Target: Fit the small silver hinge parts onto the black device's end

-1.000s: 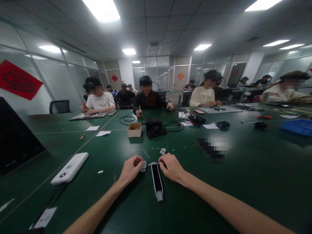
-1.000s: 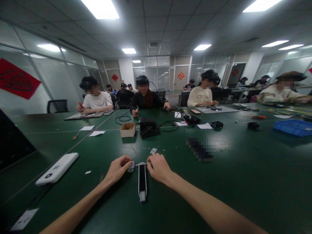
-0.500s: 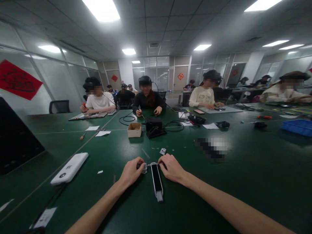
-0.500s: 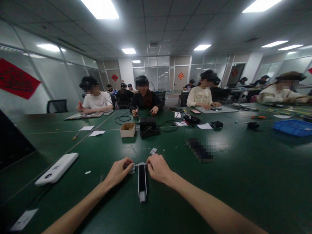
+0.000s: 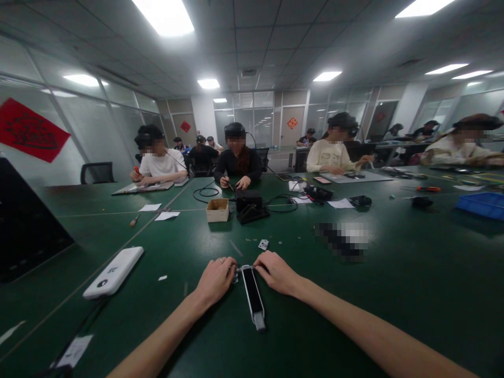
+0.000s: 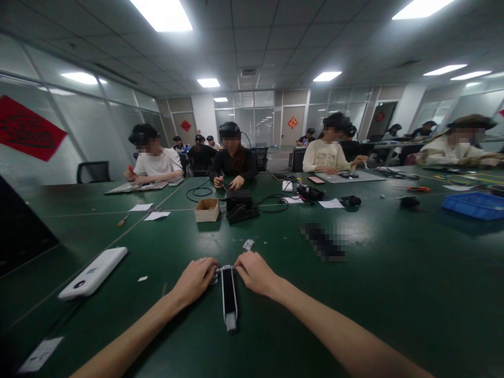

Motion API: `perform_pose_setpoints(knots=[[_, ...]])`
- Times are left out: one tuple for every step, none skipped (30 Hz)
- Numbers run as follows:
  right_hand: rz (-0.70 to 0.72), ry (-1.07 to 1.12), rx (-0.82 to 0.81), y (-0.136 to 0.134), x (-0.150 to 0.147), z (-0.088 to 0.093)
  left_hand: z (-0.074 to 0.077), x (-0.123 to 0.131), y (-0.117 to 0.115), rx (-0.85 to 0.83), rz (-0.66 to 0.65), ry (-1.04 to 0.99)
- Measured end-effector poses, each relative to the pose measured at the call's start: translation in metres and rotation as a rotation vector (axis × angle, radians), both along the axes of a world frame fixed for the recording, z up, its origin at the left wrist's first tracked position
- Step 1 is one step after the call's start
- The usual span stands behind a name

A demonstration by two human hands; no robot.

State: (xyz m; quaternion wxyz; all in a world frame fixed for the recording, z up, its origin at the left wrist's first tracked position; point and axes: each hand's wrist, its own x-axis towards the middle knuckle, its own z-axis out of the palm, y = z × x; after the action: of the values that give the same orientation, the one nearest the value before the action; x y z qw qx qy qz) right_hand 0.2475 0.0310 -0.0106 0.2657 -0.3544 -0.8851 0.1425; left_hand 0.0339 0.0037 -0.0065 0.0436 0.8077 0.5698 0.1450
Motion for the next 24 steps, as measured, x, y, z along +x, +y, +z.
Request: perform_pose_setpoints(knots=[[-0.002,-0.005,0.001,-0.001,0.0,0.001,0.0,0.0,0.0,0.008,0.0,0.001],[-0.004,-0.011,0.009,-0.001,0.0,0.001,0.0,0.0,0.0,0.018,0.003,0.004],[-0.007,-0.019,0.02,-0.002,-0.001,0.002,0.0,0.0,0.0,0.031,0.007,0.01],[-0.012,-0.029,0.032,-0.002,-0.002,0.002,0.0,0.001,-0.001,0.045,0.011,0.016],[-0.02,-0.037,0.045,-0.003,-0.002,0.002,0.0,0.001,-0.001,0.056,0.013,0.019],[-0.034,-0.042,0.061,-0.003,-0.003,0.002,0.0,0.001,-0.001,0.066,0.013,0.02],[-0.055,-0.041,0.077,-0.003,-0.003,0.001,0.0,0.001,-0.001,0.075,0.012,0.017],[-0.086,-0.033,0.095,-0.002,-0.003,0.001,0.0,0.001,-0.001,0.083,0.011,0.012],[-0.121,-0.021,0.114,0.0,-0.002,0.0,0.0,0.0,-0.001,0.089,0.01,0.006],[-0.163,-0.005,0.136,0.002,-0.001,-0.001,0.0,0.0,0.0,0.093,0.01,0.0],[-0.208,0.007,0.157,0.006,0.001,-0.002,0.0,-0.001,0.0,0.097,0.011,-0.007],[-0.254,0.013,0.177,0.01,0.004,-0.004,0.0,-0.002,0.0,0.099,0.011,-0.015],[-0.297,0.012,0.191,0.015,0.008,-0.006,0.0,-0.003,0.001,0.101,0.011,-0.026],[-0.336,0.006,0.2,0.021,0.012,-0.008,0.0,-0.004,0.001,0.103,0.012,-0.04],[-0.369,-0.004,0.2,0.026,0.017,-0.011,0.001,-0.005,0.001,0.107,0.012,-0.055],[-0.391,-0.013,0.194,0.031,0.021,-0.013,0.001,-0.005,0.001,0.11,0.013,-0.069],[-0.401,-0.023,0.183,0.035,0.024,-0.016,0.002,-0.005,0.001,0.113,0.015,-0.082],[-0.4,-0.034,0.17,0.038,0.027,-0.018,0.003,-0.006,0.001,0.115,0.017,-0.091],[-0.392,-0.045,0.157,0.04,0.028,-0.02,0.003,-0.006,0.0,0.114,0.016,-0.098],[-0.382,-0.056,0.143,0.042,0.029,-0.021,0.004,-0.005,0.0,0.111,0.014,-0.103],[-0.371,-0.067,0.129,0.042,0.03,-0.022,0.004,-0.005,0.0,0.106,0.011,-0.106],[-0.363,-0.073,0.116,0.042,0.029,-0.023,0.005,-0.005,-0.001,0.102,0.008,-0.109],[-0.359,-0.074,0.105,0.042,0.029,-0.023,0.005,-0.005,-0.001,0.098,0.005,-0.11],[-0.358,-0.071,0.097,0.042,0.028,-0.022,0.006,-0.005,-0.001,0.095,0.002,-0.11]])
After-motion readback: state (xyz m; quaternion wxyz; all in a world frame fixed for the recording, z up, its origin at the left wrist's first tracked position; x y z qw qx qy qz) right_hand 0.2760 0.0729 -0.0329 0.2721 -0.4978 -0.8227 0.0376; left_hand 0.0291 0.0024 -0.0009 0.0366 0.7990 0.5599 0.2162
